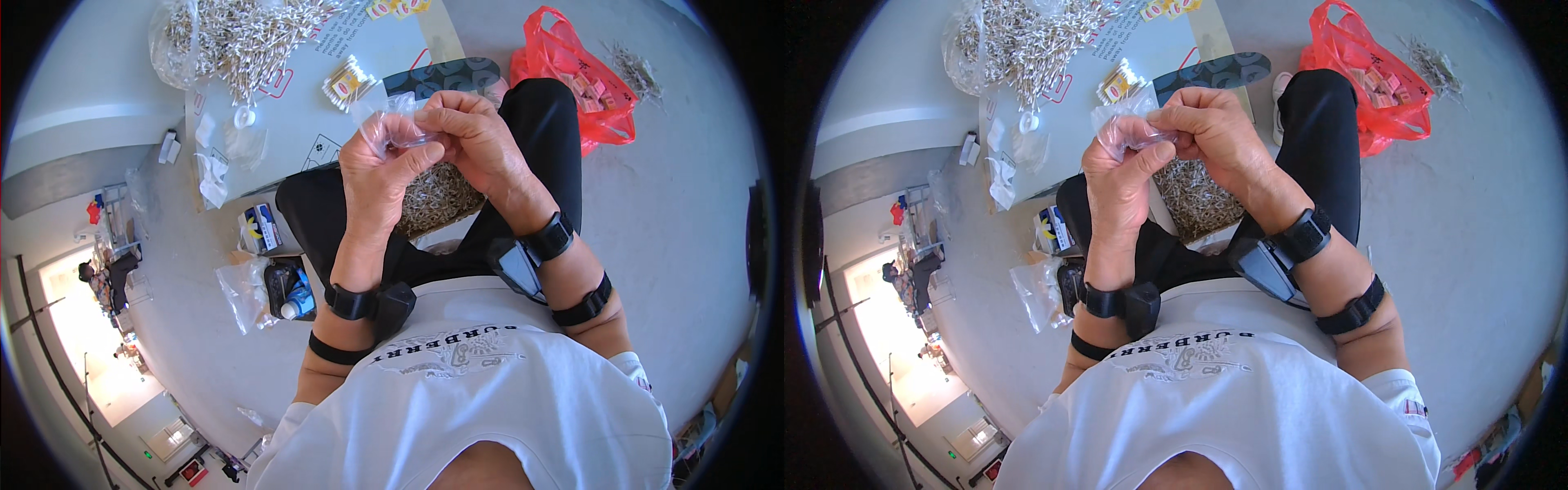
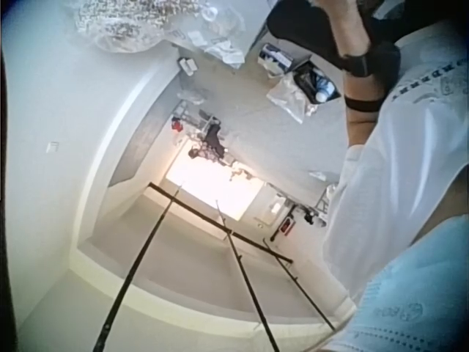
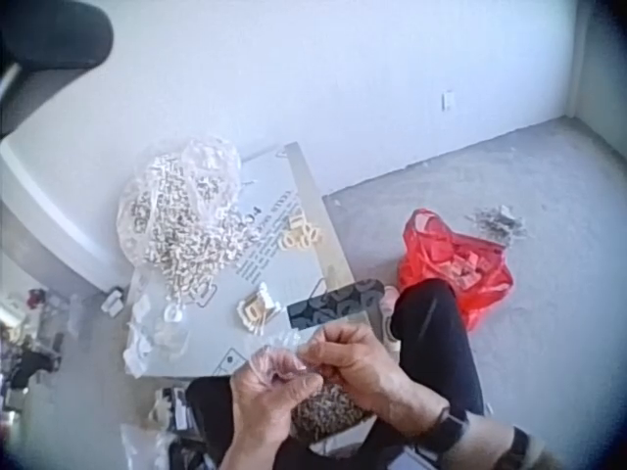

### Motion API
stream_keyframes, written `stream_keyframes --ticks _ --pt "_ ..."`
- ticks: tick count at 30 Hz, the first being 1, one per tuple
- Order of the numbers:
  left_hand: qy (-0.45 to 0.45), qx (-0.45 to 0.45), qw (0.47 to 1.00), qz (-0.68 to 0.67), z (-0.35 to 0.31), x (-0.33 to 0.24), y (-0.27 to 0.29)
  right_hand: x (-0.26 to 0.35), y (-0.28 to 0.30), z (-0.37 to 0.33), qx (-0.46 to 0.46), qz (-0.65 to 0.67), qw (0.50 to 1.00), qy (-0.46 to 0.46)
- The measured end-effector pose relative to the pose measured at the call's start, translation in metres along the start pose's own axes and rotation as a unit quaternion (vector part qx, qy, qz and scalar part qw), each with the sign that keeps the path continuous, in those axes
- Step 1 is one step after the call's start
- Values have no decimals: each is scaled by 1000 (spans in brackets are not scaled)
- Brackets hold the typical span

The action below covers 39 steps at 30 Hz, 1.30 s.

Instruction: Packing individual cotton swabs into small plastic bags and organizing them into boxes.

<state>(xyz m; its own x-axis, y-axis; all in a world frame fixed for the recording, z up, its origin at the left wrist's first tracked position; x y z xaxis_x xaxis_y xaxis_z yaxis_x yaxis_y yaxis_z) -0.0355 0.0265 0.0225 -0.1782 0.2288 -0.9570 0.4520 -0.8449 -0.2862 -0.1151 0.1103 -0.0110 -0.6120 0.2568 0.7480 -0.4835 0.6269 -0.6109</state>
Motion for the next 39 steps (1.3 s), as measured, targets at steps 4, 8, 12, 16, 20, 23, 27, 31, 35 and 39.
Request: stream_keyframes --ticks 4,8,12,16,20,23,27,31,35,39 --pt "48 -16 998 -27 -1 3 2 -5 2 3 21 76 996 -52" --pt "69 -2 993 -93 -3 11 3 -11 5 8 12 59 995 -77" --pt "72 -21 991 -114 -4 11 0 -9 5 9 14 33 999 -36" --pt "92 -34 982 -161 -6 14 3 -5 -1 9 -26 -51 998 36" --pt "89 -33 987 -130 -10 13 -4 -3 -1 9 -44 -68 991 102" --pt "85 -32 982 -165 -12 20 -5 -2 -3 7 -37 -66 989 125" --pt "113 -34 966 -230 -12 23 -5 1 -5 3 -21 -64 991 113" --pt "133 -38 960 -243 -13 20 -9 2 -4 1 -27 -81 990 111" --pt "104 -76 973 -194 -14 12 -13 10 -2 -3 -81 -228 939 246" --pt "94 -85 983 -131 -12 7 -10 25 -11 -15 -126 -394 841 348"
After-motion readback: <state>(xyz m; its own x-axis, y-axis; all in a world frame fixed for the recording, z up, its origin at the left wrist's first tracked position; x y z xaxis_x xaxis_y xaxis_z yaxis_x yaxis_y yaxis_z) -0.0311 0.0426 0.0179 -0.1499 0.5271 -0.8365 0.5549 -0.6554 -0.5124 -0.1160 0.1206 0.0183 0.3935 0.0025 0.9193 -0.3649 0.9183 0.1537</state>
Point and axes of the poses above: each hand's wrist, its own z-axis towards the middle knuckle, its own y-axis out of the back of the hand, x = y × z, the point moved 5 cm from there along z, towards the middle knuckle, and after that the axes turned 7 degrees about -z, right-handed, at the moved point
